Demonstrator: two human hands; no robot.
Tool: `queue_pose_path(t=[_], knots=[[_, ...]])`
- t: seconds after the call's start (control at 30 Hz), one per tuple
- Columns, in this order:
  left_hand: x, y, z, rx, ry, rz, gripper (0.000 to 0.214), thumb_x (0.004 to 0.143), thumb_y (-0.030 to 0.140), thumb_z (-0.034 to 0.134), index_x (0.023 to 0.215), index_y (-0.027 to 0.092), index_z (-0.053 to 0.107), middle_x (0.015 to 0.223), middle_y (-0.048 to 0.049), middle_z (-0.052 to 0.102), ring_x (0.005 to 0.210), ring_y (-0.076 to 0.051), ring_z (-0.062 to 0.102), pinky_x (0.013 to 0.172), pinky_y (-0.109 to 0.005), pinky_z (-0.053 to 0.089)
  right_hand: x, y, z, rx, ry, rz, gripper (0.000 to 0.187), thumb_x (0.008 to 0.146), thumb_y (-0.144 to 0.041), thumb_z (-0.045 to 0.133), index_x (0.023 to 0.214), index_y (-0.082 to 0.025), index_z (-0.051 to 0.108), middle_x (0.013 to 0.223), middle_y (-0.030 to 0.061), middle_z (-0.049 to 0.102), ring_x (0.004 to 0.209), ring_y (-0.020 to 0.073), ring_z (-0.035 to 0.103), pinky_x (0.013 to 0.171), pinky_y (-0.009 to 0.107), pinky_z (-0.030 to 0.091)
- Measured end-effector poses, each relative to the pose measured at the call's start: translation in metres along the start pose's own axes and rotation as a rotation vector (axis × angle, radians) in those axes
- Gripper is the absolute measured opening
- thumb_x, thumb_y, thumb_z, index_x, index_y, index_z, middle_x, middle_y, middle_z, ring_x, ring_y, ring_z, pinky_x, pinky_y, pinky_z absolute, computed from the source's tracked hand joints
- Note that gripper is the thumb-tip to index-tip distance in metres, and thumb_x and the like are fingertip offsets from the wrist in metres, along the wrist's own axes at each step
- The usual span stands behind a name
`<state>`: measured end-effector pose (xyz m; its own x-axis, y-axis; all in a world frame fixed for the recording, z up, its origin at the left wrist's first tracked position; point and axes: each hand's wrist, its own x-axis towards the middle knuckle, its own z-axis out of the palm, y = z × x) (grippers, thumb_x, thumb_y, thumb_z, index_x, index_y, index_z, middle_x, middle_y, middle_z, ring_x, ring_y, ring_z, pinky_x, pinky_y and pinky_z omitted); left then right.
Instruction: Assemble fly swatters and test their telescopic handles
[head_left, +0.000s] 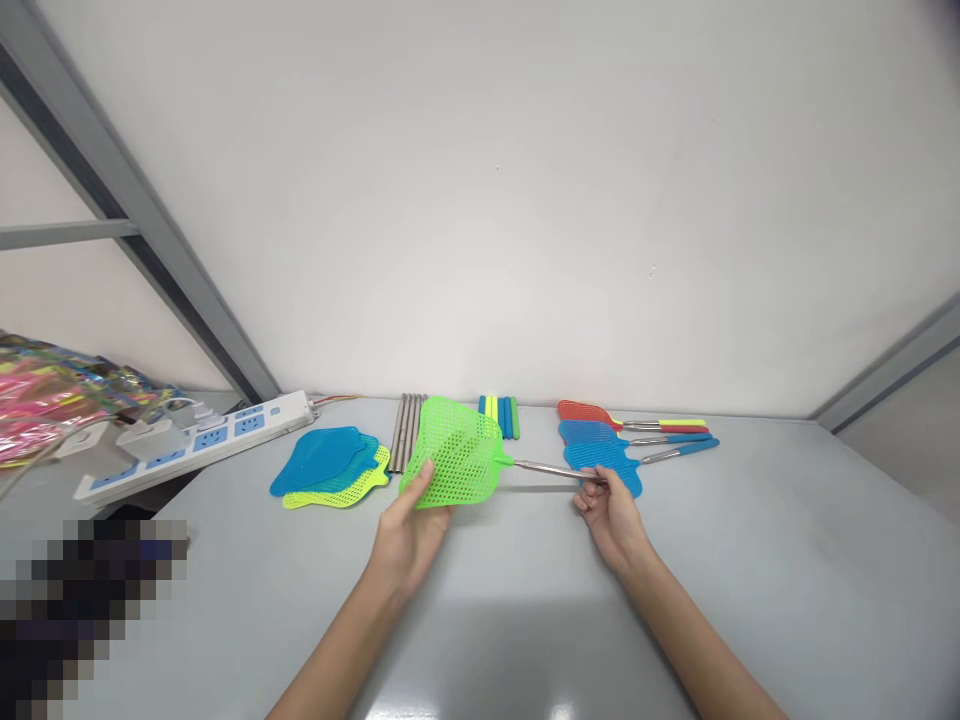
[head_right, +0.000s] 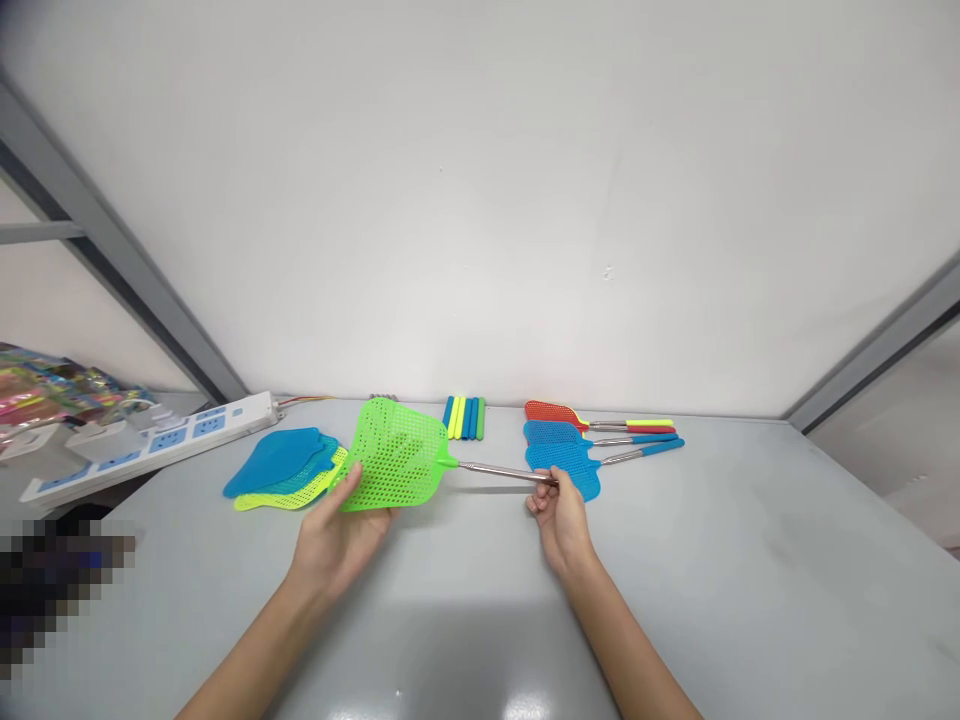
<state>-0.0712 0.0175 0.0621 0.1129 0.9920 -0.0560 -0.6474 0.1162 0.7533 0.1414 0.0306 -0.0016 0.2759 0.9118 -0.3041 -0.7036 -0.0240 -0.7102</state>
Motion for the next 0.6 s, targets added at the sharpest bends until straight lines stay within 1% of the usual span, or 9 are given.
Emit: queue_pose_path(t=[0.07, 0.13, 0.23, 0.3, 0.4, 0.5, 0.6], knots=[[-0.004, -0.005, 0.003, 0.133, -0.048, 0.047, 0.038, 0.070, 0.027, 0.054, 0.108, 0.023, 0.050, 0.112, -0.0037, 0.052, 0.104, -0.021, 0.044, 0.083, -0.030, 0.039, -0.006, 0.004, 0.004, -0.005, -0.034, 0.069, 0.012, 0.067, -0.027, 0.052, 0.060, -0.017, 0.054, 0.043, -0.0044, 0.038, 0.038, 0.0069, 0.032, 0.038, 0.023, 0.030], [-0.007, -0.010, 0.005, 0.293, -0.063, 0.078, 0.042, 0.070, 0.027, 0.055, 0.111, 0.023, 0.048, 0.115, -0.0043, 0.050, 0.103, -0.021, 0.045, 0.083, -0.030, 0.038, -0.013, 0.009, 0.008, -0.025, -0.092, 0.119, 0.012, 0.067, -0.027, 0.052, 0.062, -0.017, 0.054, 0.046, -0.0037, 0.039, 0.039, 0.0076, 0.033, 0.039, 0.024, 0.030], [-0.008, -0.016, 0.007, 0.537, -0.033, 0.083, 0.036, 0.073, 0.031, 0.050, 0.108, 0.023, 0.051, 0.114, -0.0049, 0.051, 0.094, -0.019, 0.050, 0.081, -0.029, 0.037, -0.023, 0.016, 0.014, -0.044, -0.177, 0.205, 0.014, 0.069, -0.030, 0.052, 0.064, -0.017, 0.055, 0.048, -0.0029, 0.042, 0.040, 0.0075, 0.033, 0.041, 0.024, 0.031], [-0.007, -0.019, 0.008, 0.639, -0.014, 0.075, 0.033, 0.075, 0.034, 0.046, 0.105, 0.022, 0.052, 0.108, -0.0052, 0.055, 0.085, -0.018, 0.054, 0.078, -0.028, 0.037, -0.028, 0.019, 0.016, -0.045, -0.201, 0.249, 0.015, 0.070, -0.030, 0.052, 0.065, -0.016, 0.054, 0.048, -0.0024, 0.043, 0.040, 0.0071, 0.033, 0.041, 0.023, 0.030], [-0.006, -0.023, 0.009, 0.681, 0.005, 0.093, 0.032, 0.078, 0.036, 0.041, 0.102, 0.019, 0.053, 0.100, -0.0057, 0.059, 0.076, -0.016, 0.056, 0.074, -0.028, 0.038, -0.029, 0.021, 0.016, -0.050, -0.203, 0.271, 0.016, 0.070, -0.030, 0.052, 0.063, -0.016, 0.053, 0.047, -0.0021, 0.044, 0.040, 0.0069, 0.032, 0.041, 0.022, 0.029], [-0.006, -0.026, 0.007, 0.689, 0.014, 0.087, 0.032, 0.079, 0.037, 0.038, 0.097, 0.017, 0.054, 0.098, -0.0065, 0.060, 0.075, -0.016, 0.055, 0.074, -0.028, 0.037, -0.028, 0.021, 0.015, -0.059, -0.194, 0.244, 0.017, 0.069, -0.031, 0.054, 0.060, -0.017, 0.050, 0.045, -0.0031, 0.042, 0.039, 0.0066, 0.031, 0.041, 0.022, 0.028], [-0.006, -0.029, 0.004, 0.624, -0.005, 0.057, 0.037, 0.080, 0.040, 0.033, 0.099, 0.016, 0.054, 0.100, -0.0077, 0.058, 0.076, -0.017, 0.055, 0.072, -0.028, 0.037, -0.027, 0.021, 0.016, -0.087, -0.179, 0.218, 0.020, 0.067, -0.032, 0.057, 0.057, -0.017, 0.047, 0.042, -0.0044, 0.040, 0.038, 0.0064, 0.030, 0.040, 0.021, 0.027]])
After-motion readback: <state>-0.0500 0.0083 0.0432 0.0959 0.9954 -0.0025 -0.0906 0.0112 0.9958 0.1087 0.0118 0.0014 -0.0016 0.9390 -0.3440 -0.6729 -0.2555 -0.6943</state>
